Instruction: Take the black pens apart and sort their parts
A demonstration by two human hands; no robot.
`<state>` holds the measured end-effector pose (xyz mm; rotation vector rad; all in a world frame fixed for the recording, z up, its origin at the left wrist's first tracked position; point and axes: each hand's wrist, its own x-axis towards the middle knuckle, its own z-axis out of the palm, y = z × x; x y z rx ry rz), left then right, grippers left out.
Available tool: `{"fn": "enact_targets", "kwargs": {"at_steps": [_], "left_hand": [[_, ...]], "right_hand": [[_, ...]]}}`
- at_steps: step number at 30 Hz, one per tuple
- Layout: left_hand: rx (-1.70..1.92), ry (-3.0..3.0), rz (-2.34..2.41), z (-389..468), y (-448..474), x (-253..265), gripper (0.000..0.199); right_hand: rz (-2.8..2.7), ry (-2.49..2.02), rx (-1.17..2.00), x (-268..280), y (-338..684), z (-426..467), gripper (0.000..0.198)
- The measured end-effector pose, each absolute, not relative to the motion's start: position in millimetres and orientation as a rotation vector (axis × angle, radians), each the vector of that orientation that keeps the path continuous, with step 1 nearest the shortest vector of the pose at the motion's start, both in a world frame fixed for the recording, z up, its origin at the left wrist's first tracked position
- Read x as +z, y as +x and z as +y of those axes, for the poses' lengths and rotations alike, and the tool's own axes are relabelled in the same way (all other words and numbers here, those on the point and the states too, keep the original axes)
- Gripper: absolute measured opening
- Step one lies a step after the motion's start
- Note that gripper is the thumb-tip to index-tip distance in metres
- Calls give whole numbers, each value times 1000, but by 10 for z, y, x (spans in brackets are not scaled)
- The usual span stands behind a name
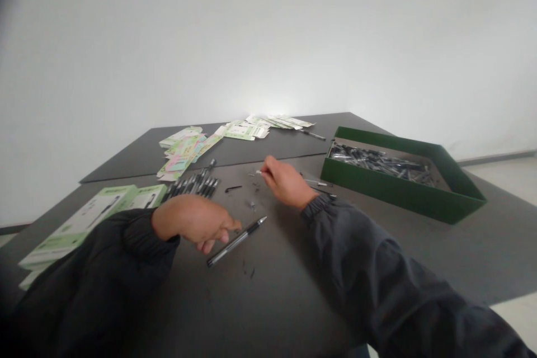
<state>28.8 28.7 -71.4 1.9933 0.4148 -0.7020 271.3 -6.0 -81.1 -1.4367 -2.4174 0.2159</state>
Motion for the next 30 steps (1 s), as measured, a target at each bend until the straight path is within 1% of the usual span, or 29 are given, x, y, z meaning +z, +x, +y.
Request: {"fn": "enact_targets", "kwargs": {"at_steps": [3, 6, 9, 12, 17, 19, 23, 30], "left_hand": [[-763, 1937, 503, 258, 299, -684, 57], [-776, 1865, 577, 222, 325, -652, 57], [-751, 1810, 585, 215, 341, -685, 57], [-754, 1764, 561, 223, 330, -739, 52], [-710, 1848, 562, 183, 294, -687, 52], [-731, 1862, 539, 175, 292, -675, 53], [-751, 1794, 522, 200, 327, -749, 48], [-790, 1709, 595, 196, 379, -794, 50]], "right_hand": [[-2474, -1400, 270, -862, 2687, -75, 8], [-2477, -1399, 266, -883, 2701, -81, 5], [-2429, -1413, 234, -850, 2718, -66, 10], [-2411, -1432, 210, -836, 2703, -51, 18], [-2501, -1399, 261, -874, 2681, -71, 5], [-2490, -1397, 253, -854, 2691, -69, 6], [-2432, -1406, 212, -788, 2693, -54, 15], [-2535, -1423, 219, -816, 2646, -83, 8]]}}
